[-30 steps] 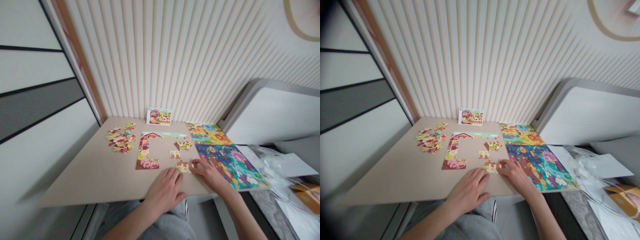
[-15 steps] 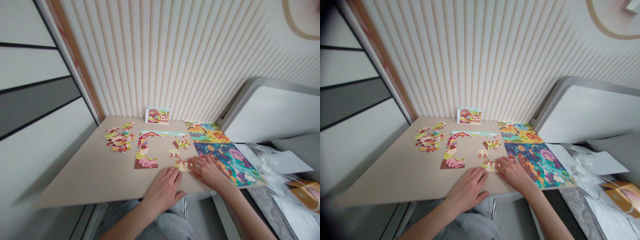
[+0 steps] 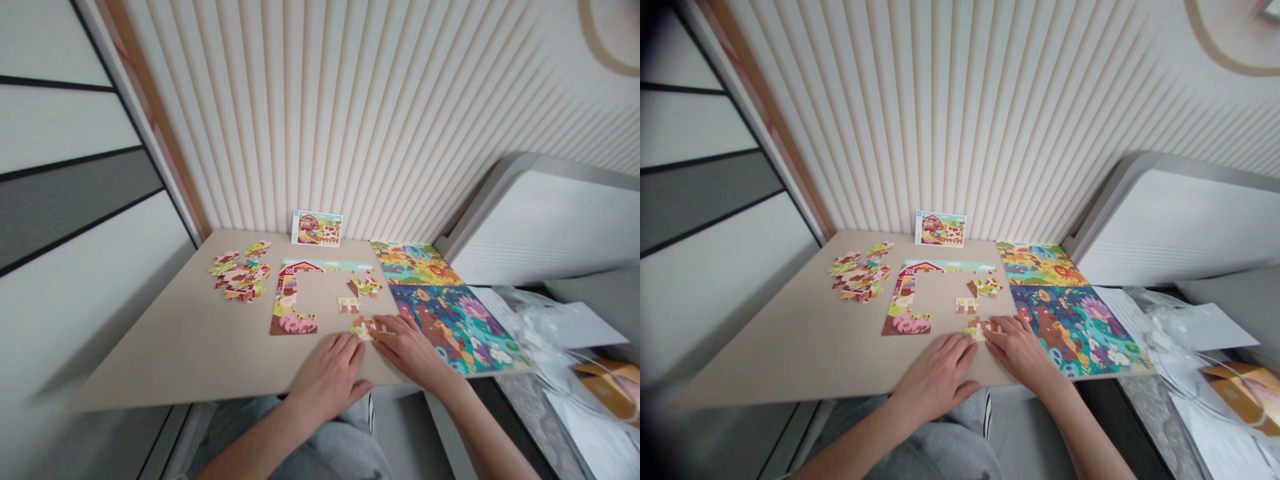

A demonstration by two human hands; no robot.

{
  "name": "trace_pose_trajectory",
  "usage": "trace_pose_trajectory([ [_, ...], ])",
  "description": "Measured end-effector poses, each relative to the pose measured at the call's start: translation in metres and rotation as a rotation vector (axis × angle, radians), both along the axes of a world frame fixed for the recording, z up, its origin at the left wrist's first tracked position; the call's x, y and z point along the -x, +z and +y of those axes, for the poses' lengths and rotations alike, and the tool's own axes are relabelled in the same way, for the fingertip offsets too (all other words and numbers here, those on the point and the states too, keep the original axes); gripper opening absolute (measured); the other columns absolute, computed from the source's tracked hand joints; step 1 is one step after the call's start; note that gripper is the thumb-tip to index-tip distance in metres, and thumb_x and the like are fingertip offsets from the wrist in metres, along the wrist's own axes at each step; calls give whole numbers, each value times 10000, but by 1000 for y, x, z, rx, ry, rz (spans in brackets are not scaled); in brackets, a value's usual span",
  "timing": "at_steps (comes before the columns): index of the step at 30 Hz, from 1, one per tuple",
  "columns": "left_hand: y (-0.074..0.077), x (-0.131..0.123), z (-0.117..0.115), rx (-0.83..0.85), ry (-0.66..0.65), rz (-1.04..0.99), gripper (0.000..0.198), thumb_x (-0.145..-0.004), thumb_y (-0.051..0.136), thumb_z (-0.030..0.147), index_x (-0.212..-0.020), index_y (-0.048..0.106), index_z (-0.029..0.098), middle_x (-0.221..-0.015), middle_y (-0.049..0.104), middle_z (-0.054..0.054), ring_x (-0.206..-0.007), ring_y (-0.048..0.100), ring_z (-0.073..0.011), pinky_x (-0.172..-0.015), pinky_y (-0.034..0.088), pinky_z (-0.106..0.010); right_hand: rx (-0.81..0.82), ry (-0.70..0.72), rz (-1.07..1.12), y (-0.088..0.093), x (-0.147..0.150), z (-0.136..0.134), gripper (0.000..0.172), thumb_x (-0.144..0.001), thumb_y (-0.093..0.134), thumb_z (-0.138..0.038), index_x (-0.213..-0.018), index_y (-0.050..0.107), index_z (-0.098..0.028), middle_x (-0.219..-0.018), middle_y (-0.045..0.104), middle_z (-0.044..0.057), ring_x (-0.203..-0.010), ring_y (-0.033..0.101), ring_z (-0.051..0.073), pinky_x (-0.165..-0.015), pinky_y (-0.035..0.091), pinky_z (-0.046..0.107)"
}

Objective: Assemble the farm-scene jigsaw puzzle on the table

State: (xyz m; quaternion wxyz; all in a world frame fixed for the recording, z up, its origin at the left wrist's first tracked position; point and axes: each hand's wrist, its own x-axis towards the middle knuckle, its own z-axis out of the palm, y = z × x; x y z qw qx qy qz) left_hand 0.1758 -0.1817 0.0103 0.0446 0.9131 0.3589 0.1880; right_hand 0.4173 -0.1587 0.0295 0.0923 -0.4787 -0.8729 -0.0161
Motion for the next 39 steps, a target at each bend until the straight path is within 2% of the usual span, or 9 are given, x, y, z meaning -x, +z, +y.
trace_pose_trajectory([
  [4, 1, 0, 0, 5, 4, 1, 600, -922, 587, 551, -1362, 496, 155, -1288, 570, -137, -1232, 503, -299, -1054, 406, -452, 1, 18, 32, -5, -5, 3, 354, -1004, 521, -259, -1338, 618, -321, -1321, 640, 85, -1227, 578, 239, -1097, 387, 482],
  [9, 2, 1, 0, 8, 10, -3, 605, -907, 612, 549, -1356, 502, 159, -1249, 576, -127, -1202, 513, -297, -1047, 411, -451, -25, 21, 40, -11, -17, 10, 357, -996, 533, -280, -1344, 610, -300, -1284, 636, 103, -1202, 579, 254, -1033, 455, 461],
  [17, 3, 2, -2, 2, 26, -12, 599, -913, 594, 562, -1361, 496, 177, -1214, 579, -119, -1201, 506, -297, -1042, 404, -455, -57, -90, -3, -1, -36, 19, 309, -1007, 504, -317, -1278, 652, -314, -1283, 630, 93, -1198, 583, 263, -1009, 458, 464],
  [20, 2, 2, -2, -10, 45, -22, 585, -916, 576, 580, -1334, 512, 175, -1192, 584, -122, -1184, 506, -302, -1032, 403, -466, -72, -114, 43, -1, -22, 26, 303, -1010, 492, -333, -1253, 667, -284, -1262, 634, 107, -1171, 595, 260, -984, 471, 430],
  [25, -1, 1, -3, -25, 83, -13, 567, -900, 586, 593, -1250, 560, 148, -1129, 590, -129, -1105, 523, -306, -1002, 412, -488, 10, -107, 71, 0, 36, 43, 302, -1027, 465, -388, -1207, 672, -263, -1058, 682, 84, -984, 646, 215, -881, 497, 335],
  [30, -4, 2, -4, -41, 101, 20, 522, -889, 608, 574, -1171, 599, 136, -1081, 591, -129, -1059, 524, -306, -944, 434, -479, -85, -176, 25, -5, 81, 56, 335, -985, 524, -493, -1159, 685, -257, -1389, 558, 136, -1205, 567, 292, -981, 461, 429],
  [32, -4, 3, -5, -50, 94, 25, 476, -900, 599, 558, -1137, 612, 145, -1060, 592, -121, -1034, 527, -297, -924, 438, -471, -108, -208, 11, -9, 88, 59, 342, -955, 566, -521, -1087, 708, -239, -1473, 493, 142, -1247, 541, 318, -1012, 438, 467],
  [34, -3, 4, -5, -59, 83, 24, 426, -914, 586, 540, -1093, 623, 155, -1024, 592, -110, -1003, 531, -287, -900, 442, -461, -109, -225, 5, -12, 91, 62, 329, -948, 584, -511, -1045, 716, -225, -1454, 517, 148, -1240, 549, 318, -1022, 425, 477],
  [39, -2, 6, -5, -70, 89, 3, 316, -929, 588, 477, -1027, 626, 180, -964, 582, -81, -964, 534, -272, -866, 442, -444, -45, -82, 13, -7, 76, 59, 226, -1004, 531, -338, -996, 726, -224, -1148, 697, 101, -1182, 590, 257, -1029, 414, 423],
])
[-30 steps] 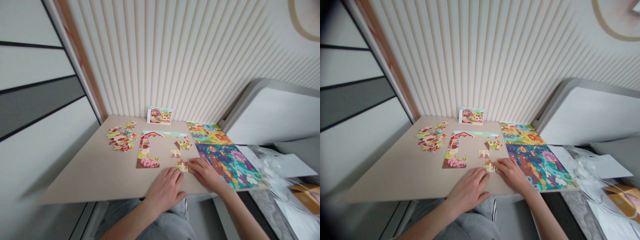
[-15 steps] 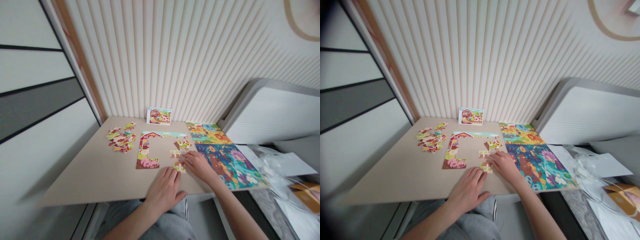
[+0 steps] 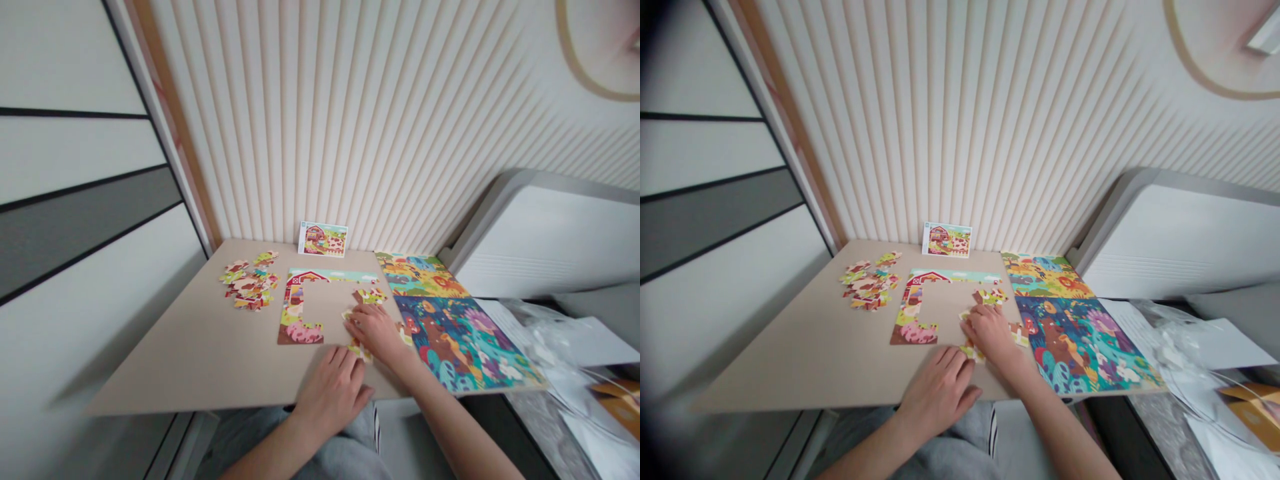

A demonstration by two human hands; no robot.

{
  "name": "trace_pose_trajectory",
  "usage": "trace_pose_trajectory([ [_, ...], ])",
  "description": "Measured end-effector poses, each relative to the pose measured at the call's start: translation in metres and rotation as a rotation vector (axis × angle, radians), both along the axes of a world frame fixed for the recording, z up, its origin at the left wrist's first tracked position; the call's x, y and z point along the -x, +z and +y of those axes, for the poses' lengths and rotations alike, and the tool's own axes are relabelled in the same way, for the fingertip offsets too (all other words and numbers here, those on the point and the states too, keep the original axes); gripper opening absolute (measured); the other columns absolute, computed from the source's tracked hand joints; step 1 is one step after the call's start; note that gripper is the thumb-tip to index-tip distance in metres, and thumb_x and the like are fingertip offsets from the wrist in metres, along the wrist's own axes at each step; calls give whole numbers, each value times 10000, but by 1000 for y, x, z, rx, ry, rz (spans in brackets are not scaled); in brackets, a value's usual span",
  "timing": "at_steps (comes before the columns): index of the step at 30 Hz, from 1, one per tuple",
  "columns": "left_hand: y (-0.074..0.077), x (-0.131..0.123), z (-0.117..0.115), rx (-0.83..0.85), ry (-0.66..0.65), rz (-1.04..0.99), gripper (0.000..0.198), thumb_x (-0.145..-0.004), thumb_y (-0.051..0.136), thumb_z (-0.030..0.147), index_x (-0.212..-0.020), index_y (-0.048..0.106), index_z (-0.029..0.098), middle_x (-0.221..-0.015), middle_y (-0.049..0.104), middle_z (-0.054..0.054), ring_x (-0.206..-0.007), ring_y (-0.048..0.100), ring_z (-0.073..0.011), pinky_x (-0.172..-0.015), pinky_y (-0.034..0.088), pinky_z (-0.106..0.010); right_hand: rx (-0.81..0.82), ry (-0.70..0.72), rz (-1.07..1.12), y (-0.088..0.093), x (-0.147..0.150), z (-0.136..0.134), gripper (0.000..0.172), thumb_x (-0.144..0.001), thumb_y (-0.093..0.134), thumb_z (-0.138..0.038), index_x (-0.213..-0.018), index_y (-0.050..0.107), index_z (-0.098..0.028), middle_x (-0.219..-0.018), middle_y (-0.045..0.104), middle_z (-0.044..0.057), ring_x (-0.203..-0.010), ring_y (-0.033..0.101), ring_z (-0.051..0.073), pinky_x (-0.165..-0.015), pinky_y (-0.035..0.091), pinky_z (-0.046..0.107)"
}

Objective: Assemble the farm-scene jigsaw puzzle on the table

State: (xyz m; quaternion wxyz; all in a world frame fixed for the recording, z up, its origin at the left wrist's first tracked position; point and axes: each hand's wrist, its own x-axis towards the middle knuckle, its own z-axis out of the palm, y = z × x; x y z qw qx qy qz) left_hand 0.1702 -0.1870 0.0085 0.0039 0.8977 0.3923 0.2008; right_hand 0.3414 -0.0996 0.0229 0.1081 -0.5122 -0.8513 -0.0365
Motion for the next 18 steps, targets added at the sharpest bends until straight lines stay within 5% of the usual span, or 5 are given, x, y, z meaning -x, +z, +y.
trace_pose_trajectory([
  [4, 0, 0, 0, 5, 18, -7, 258, -932, 592, 432, -1019, 625, 191, -975, 584, -69, -970, 531, -268, -868, 446, -447, 44, 192, 10, 9, -33, -10, 219, -980, 560, -211, -1107, 722, -286, -1264, 648, 56, -1198, 571, 224, -1028, 420, 386],
  [8, -1, 0, -1, 17, 51, -20, 242, -945, 563, 418, -991, 631, 190, -992, 593, -77, -989, 532, -273, -900, 443, -464, 7, 81, 14, 6, -54, -23, 265, -964, 538, -145, -1087, 729, -282, -1211, 660, 60, -1127, 594, 234, -973, 454, 392],
  [14, -8, 1, 0, 29, 163, -107, 295, -966, 498, 392, -1107, 626, 167, -1101, 603, -121, -1071, 532, -295, -966, 430, -519, -51, -59, 108, -7, -40, -38, 251, -953, 616, -402, -1126, 703, -241, -1169, 677, 103, -1078, 628, 262, -948, 490, 415],
  [18, -11, 0, 2, 13, 217, -146, 390, -941, 525, 408, -1214, 594, 138, -1188, 594, -150, -1156, 514, -326, -1019, 410, -556, -24, -41, 184, -14, -45, -37, 179, -983, 573, -315, -984, 734, -236, -1185, 701, 82, -1105, 645, 244, -976, 499, 410],
])
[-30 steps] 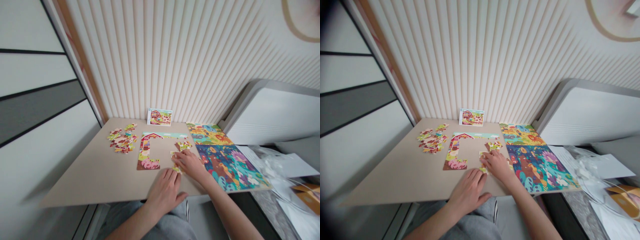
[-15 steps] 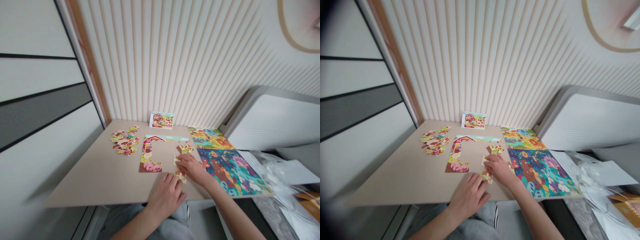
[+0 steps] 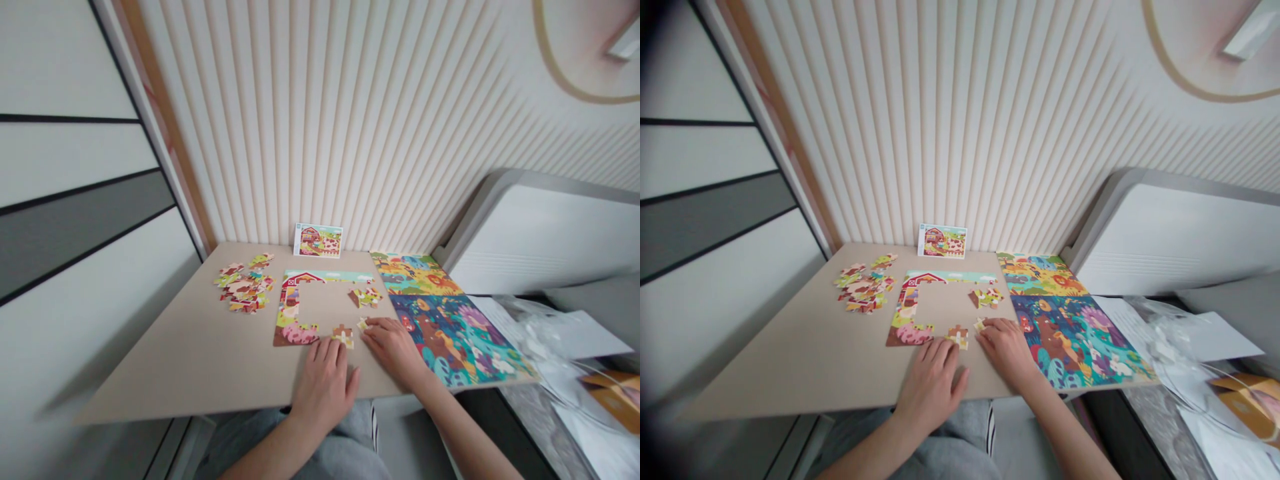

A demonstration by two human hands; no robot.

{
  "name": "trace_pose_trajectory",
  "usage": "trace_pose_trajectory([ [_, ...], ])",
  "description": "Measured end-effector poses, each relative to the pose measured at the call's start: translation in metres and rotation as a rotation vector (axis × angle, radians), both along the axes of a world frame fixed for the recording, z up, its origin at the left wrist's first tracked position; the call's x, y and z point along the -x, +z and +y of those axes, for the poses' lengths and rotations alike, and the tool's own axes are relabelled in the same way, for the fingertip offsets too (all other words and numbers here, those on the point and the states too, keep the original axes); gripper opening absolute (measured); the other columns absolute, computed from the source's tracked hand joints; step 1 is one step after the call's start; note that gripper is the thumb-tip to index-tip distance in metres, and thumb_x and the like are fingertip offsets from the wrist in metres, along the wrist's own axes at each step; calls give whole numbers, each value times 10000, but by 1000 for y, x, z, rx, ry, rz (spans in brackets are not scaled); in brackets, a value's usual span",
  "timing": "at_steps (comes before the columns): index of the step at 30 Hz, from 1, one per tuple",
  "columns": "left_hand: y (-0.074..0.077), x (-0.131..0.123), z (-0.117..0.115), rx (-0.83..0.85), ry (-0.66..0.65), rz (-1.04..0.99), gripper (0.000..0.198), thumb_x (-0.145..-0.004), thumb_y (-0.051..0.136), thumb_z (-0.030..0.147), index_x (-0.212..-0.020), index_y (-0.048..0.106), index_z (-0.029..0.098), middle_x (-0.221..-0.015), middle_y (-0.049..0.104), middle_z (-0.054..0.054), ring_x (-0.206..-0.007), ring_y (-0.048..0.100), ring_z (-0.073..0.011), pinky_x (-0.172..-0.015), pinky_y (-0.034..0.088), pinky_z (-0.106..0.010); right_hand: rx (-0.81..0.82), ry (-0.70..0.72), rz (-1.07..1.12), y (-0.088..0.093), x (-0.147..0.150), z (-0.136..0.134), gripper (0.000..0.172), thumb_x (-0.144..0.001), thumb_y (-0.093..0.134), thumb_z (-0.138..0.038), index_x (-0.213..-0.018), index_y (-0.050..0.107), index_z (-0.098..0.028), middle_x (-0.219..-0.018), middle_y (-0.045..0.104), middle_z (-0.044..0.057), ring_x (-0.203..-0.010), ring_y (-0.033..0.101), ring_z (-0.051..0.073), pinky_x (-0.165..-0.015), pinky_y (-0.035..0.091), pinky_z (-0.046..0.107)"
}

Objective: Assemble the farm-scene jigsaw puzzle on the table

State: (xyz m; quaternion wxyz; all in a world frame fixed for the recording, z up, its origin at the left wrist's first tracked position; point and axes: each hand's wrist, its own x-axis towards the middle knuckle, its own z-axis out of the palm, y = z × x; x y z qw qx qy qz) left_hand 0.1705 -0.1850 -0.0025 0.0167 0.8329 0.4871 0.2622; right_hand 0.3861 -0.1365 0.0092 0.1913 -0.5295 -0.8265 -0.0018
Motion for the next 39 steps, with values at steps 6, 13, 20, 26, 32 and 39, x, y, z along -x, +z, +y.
trace_pose_trajectory([
  [6, 1, -1, 2, -11, -7, 31, 483, -949, 514, 411, -1319, 548, 103, -1363, 545, -179, -1325, 441, -338, -1132, 330, -552, 117, 307, 139, 6, -27, -2, 258, -988, 506, -187, -1141, 705, -245, -1301, 671, 68, -1241, 602, 216, -1074, 478, 410],
  [13, 4, -4, 4, -89, -258, 158, 497, -1007, 440, 435, -1401, 511, 140, -1501, 485, -129, -1424, 384, -266, -1199, 259, -459, 72, 38, 61, 12, -78, -5, 362, -957, 598, -351, -1315, 639, -310, -1390, 597, 83, -1274, 566, 282, -1096, 450, 506],
  [20, 0, -26, 8, -58, -321, 180, 672, -980, 428, 586, -1455, 456, 112, -1519, 460, -165, -1407, 406, -291, -1184, 256, -453, 94, 17, 36, -9, -99, -3, 403, -963, 582, -328, -1365, 606, -326, -1376, 609, 74, -1271, 568, 277, -1090, 460, 507],
  [26, -5, -29, 9, -29, -332, 156, 691, -987, 392, 599, -1455, 450, 93, -1517, 462, -172, -1406, 414, -288, -1188, 249, -438, 140, 130, 74, 6, -83, -5, 413, -977, 553, -264, -1379, 600, -345, -1417, 564, 72, -1286, 554, 252, -1069, 483, 429],
  [32, -1, -26, 8, -14, -329, 149, 683, -990, 382, 604, -1447, 460, 103, -1520, 460, -169, -1402, 422, -281, -1191, 243, -439, 172, 196, -52, 12, -83, 7, 360, -969, 561, -245, -1277, 679, -390, -1404, 578, 47, -1230, 589, 245, -1061, 465, 427],
  [39, -2, -26, 8, -15, -329, 157, 694, -992, 361, 612, -1438, 468, 91, -1515, 463, -176, -1407, 419, -285, -1184, 258, -438, 196, 198, -161, 19, -82, 10, 345, -961, 569, -258, -1254, 690, -394, -1420, 569, 58, -1259, 566, 269, -1051, 442, 474],
])
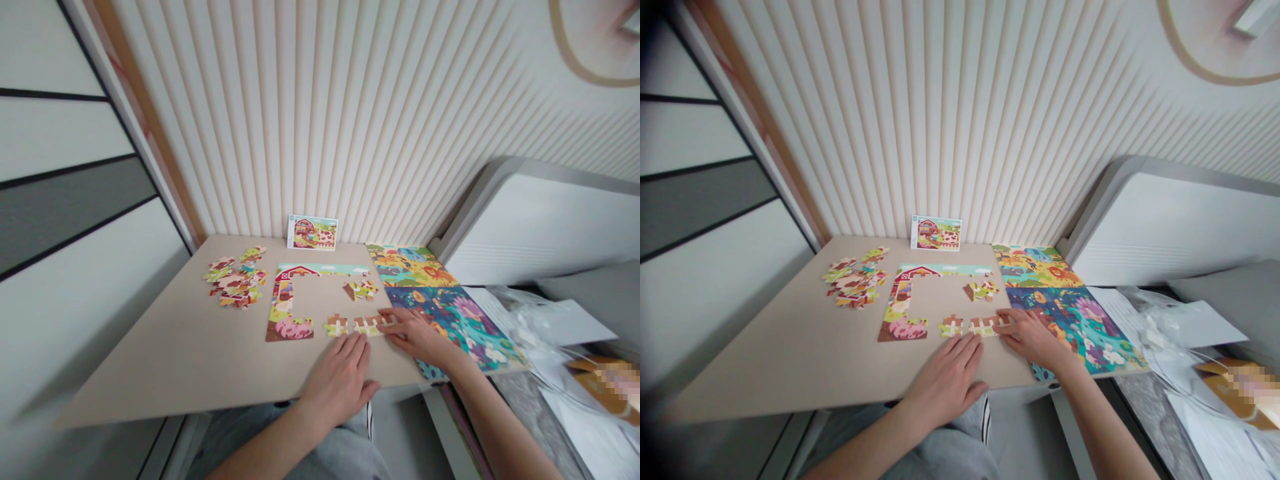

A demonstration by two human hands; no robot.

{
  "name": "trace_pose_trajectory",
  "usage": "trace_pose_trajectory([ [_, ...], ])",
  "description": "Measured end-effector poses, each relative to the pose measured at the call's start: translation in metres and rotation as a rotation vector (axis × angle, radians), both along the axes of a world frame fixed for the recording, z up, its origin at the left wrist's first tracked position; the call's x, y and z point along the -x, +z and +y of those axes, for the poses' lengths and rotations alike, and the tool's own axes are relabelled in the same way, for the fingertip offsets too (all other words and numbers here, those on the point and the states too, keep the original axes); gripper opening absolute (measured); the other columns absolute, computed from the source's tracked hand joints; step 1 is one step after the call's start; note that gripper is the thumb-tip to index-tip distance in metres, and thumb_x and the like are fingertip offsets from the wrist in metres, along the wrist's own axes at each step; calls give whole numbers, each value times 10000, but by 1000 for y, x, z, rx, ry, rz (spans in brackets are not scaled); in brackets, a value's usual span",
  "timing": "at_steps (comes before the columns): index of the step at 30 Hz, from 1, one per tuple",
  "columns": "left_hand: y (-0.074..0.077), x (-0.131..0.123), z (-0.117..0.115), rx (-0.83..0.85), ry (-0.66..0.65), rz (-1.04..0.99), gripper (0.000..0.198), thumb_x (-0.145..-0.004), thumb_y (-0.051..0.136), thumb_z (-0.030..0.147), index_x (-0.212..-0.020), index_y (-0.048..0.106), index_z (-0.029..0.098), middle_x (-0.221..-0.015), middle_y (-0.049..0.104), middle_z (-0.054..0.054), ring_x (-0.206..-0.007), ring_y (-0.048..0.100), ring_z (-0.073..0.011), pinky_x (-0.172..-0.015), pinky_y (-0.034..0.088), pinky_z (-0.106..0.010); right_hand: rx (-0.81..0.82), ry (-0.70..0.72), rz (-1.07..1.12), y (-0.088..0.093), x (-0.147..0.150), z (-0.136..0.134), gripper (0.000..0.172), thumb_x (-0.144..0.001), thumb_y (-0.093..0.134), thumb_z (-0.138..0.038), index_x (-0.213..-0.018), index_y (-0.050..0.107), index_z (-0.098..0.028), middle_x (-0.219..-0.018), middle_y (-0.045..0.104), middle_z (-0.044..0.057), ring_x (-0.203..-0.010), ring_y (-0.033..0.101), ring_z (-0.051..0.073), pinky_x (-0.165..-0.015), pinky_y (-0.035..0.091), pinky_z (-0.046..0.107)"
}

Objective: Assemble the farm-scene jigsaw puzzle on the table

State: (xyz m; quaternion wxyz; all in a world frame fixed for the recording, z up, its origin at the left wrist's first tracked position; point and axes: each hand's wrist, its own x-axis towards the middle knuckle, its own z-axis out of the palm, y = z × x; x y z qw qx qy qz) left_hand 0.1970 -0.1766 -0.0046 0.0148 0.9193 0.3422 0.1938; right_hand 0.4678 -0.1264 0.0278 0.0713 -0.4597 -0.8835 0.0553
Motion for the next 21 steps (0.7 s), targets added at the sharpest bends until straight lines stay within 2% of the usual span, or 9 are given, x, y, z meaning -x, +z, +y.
trace_pose_trajectory([
  [5, 1, 3, -2, -40, 8, 2, 672, -981, 423, 590, -1434, 473, 96, -1527, 447, -175, -1427, 393, -293, -1198, 249, -450, -10, 22, 64, 8, 18, 0, 402, -961, 595, -328, -1362, 606, -364, -1438, 563, 67, -1302, 529, 271, -1103, 393, 505],
  [8, 1, 12, -4, -62, 84, -12, 634, -981, 446, 564, -1406, 502, 97, -1495, 482, -182, -1411, 411, -315, -1192, 258, -482, 9, 62, 161, 0, 27, 3, 397, -979, 574, -334, -1375, 602, -320, -1379, 604, 89, -1281, 547, 250, -1098, 422, 455],
  [12, 0, 29, -4, -47, 196, -17, 581, -976, 486, 517, -1367, 537, 91, -1436, 536, -188, -1362, 457, -337, -1161, 302, -509, -4, 71, 242, -14, 32, 5, 315, -1006, 521, -302, -1275, 683, -316, -1353, 597, 92, -1234, 570, 228, -1057, 472, 404],
  [15, -1, 34, -4, -21, 188, -14, 563, -980, 484, 508, -1364, 540, 100, -1425, 547, -180, -1342, 472, -324, -1150, 323, -496, -15, 70, 263, -17, 36, 3, 323, -1006, 525, -296, -1291, 672, -336, -1357, 585, 83, -1229, 568, 228, -1048, 481, 408],
  [21, 0, 27, -5, -5, 148, -24, 584, -975, 482, 537, -1367, 541, 109, -1453, 523, -176, -1355, 453, -316, -1155, 318, -486, -56, 96, 218, -15, 42, 0, 308, -992, 542, -274, -1242, 702, -356, -1343, 592, 75, -1175, 588, 231, -1004, 499, 406],
])
